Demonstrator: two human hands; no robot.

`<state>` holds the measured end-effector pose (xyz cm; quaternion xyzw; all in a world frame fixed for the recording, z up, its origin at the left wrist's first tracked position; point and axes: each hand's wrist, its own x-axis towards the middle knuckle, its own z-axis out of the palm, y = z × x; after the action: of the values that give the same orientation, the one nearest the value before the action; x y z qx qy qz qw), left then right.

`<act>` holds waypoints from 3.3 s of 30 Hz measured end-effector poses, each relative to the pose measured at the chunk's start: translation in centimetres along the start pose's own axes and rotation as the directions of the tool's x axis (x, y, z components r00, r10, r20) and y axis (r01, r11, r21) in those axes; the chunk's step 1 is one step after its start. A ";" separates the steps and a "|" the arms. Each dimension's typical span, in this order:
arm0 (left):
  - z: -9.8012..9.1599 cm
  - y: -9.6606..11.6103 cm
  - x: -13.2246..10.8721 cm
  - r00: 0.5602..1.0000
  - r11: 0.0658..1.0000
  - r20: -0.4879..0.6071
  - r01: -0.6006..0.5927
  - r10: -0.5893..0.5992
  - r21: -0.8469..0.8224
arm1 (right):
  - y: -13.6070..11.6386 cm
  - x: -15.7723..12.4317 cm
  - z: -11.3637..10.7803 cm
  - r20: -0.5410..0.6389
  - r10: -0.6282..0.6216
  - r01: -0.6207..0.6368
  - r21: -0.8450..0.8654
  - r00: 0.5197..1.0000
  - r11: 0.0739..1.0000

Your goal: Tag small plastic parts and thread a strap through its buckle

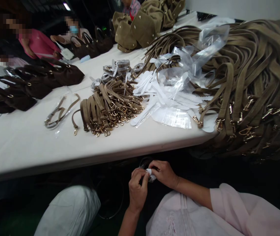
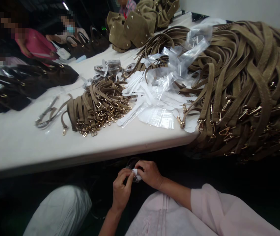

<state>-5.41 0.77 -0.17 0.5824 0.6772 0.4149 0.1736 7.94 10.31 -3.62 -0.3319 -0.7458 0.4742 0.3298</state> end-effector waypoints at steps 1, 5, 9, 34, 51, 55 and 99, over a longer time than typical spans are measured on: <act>-0.2 0.0 0.2 1.000 1.000 0.028 -0.010 0.009 0.025 | 0.0 0.0 0.0 -0.001 -0.007 0.007 0.008 1.000 1.000; -0.7 -0.4 0.9 1.000 0.993 0.018 -0.016 0.014 0.121 | 0.1 0.0 0.0 -0.002 -0.033 0.033 0.025 0.999 0.999; -1.1 -1.0 1.9 0.992 0.987 0.099 -0.089 0.076 0.132 | 0.5 0.0 0.0 -0.004 -0.059 0.059 0.030 0.998 0.998; -0.9 0.3 3.5 0.973 0.991 0.193 0.126 -0.131 0.035 | -1.1 -0.1 -2.5 0.256 -0.444 0.512 -0.393 0.859 0.764; -0.9 0.5 3.9 0.877 0.911 0.349 0.393 -0.329 -0.127 | -1.1 -0.9 -1.4 0.170 -0.541 0.563 -0.364 0.824 0.742; -0.5 0.3 3.8 0.893 0.904 0.278 0.402 -0.352 -0.144 | -0.8 -0.9 -1.8 0.226 -0.546 0.590 -0.264 0.807 0.763; 4.5 1.7 -3.0 0.936 0.924 -0.014 -0.345 0.352 0.167 | 3.8 -2.9 -4.9 0.142 0.338 -0.366 0.302 0.930 0.880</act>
<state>-0.31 -0.48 -2.33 0.6964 0.5980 0.3953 0.0343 14.17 11.63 -6.00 -0.3827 -0.5983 0.6558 0.2559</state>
